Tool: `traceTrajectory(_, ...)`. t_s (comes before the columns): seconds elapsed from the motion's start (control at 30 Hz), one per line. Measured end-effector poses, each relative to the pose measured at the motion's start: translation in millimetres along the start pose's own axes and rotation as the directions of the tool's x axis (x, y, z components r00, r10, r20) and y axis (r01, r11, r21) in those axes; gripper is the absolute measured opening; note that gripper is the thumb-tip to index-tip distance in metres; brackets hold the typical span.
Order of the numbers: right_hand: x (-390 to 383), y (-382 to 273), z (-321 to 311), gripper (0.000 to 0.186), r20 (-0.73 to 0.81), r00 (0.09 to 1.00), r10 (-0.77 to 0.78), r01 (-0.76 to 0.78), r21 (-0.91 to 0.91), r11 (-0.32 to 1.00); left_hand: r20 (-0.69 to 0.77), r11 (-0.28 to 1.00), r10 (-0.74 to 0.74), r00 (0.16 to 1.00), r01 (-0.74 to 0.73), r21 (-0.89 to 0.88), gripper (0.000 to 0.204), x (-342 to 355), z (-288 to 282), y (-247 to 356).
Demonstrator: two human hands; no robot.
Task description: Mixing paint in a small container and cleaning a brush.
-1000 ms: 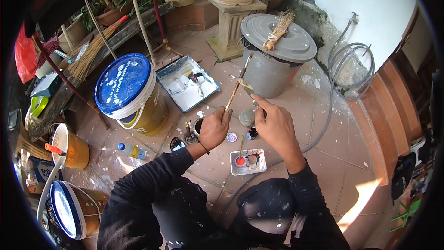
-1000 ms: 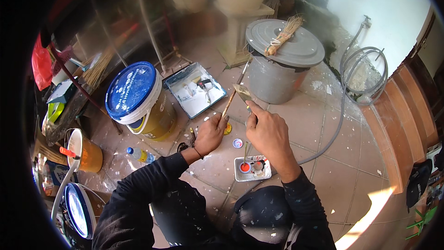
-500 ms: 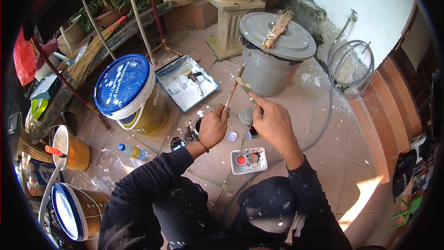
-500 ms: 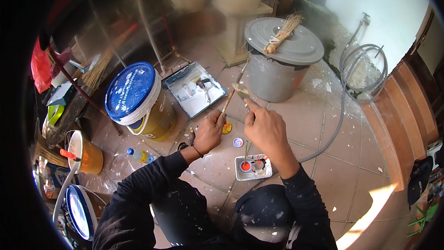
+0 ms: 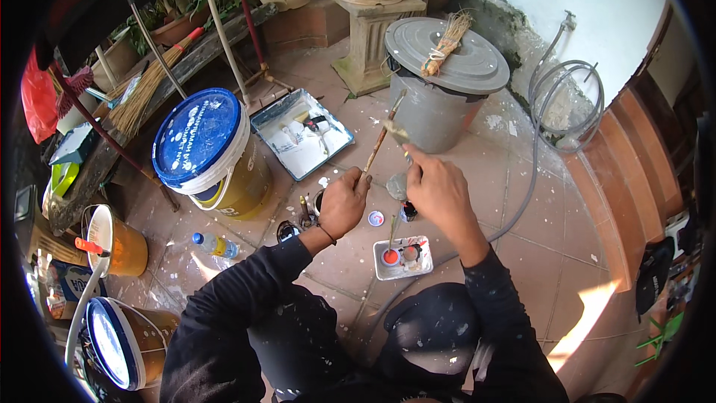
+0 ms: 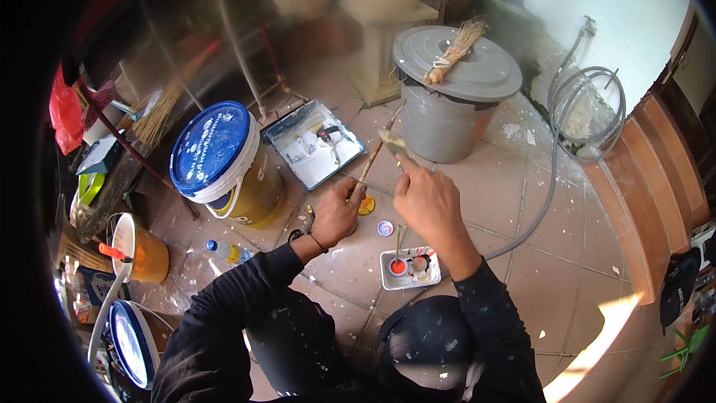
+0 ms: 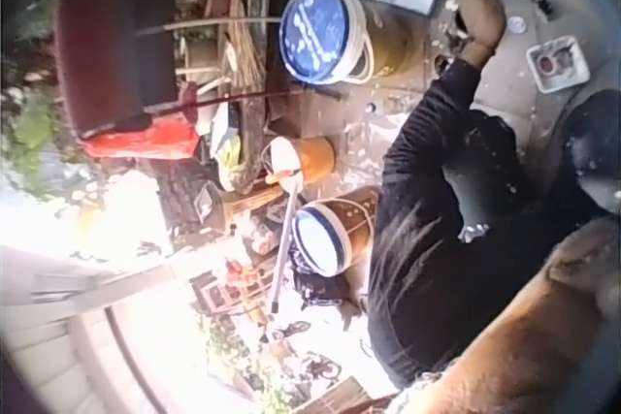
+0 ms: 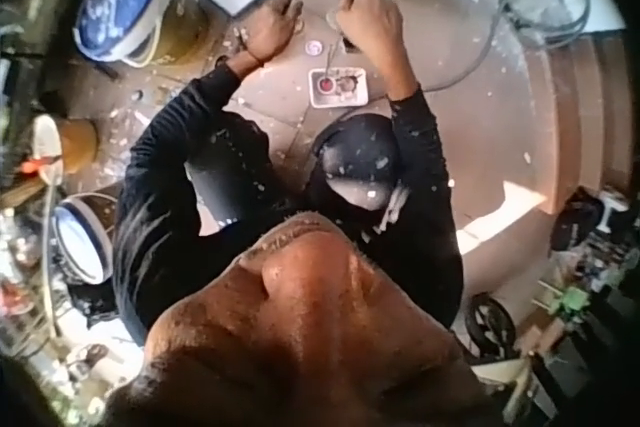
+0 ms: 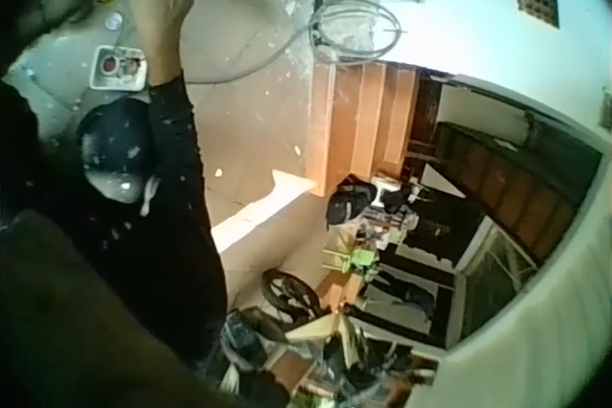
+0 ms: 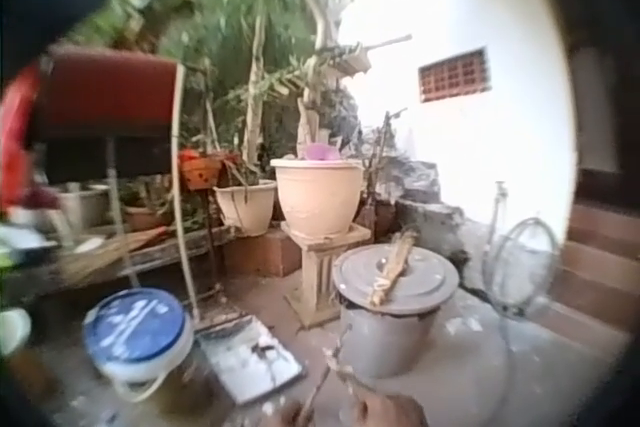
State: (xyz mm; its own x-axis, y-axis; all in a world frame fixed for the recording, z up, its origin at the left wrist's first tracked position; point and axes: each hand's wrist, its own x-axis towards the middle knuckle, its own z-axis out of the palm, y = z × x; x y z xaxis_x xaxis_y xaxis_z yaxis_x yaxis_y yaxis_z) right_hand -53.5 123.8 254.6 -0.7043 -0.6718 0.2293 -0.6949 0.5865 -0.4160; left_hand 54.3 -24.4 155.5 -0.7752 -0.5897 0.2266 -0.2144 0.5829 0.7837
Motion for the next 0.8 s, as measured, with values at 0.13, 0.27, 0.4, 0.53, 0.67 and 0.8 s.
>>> traceTrajectory(0.13,0.8,1.3,-0.4,0.035,-0.059,0.998,-0.017,0.019,0.025,1.0,-0.001,1.0,-0.004,1.0,0.004,0.005,0.027,-2.2,1.1,-0.7)
traceTrajectory(0.27,1.2,-0.3,-2.2,0.034,0.021,1.0,-0.006,0.005,0.041,0.999,-0.02,0.999,0.008,1.0,-0.008,-0.032,0.028,0.6,-1.2,-0.3)
traceTrajectory(0.4,-0.6,0.0,-0.8,0.034,-0.022,0.999,-0.045,0.047,0.094,0.994,-0.005,0.995,-0.027,1.0,0.026,-0.1,0.034,2.6,-4.1,1.2)
traceTrajectory(0.53,1.5,0.5,0.1,0.033,0.016,1.0,0.003,-0.005,0.123,0.992,0.047,0.988,-0.087,0.995,0.092,-0.123,0.038,3.6,-6.9,3.4)
traceTrajectory(0.67,1.5,0.6,1.0,0.035,-0.004,0.999,-0.039,0.039,0.157,0.987,0.035,0.989,-0.094,0.995,0.098,-0.11,0.038,2.8,-5.7,4.5)
traceTrajectory(0.8,4.2,2.4,3.4,0.037,0.028,1.0,0.001,-0.006,0.165,0.986,0.062,0.985,-0.12,0.991,0.126,-0.115,0.039,4.2,-3.8,5.2)
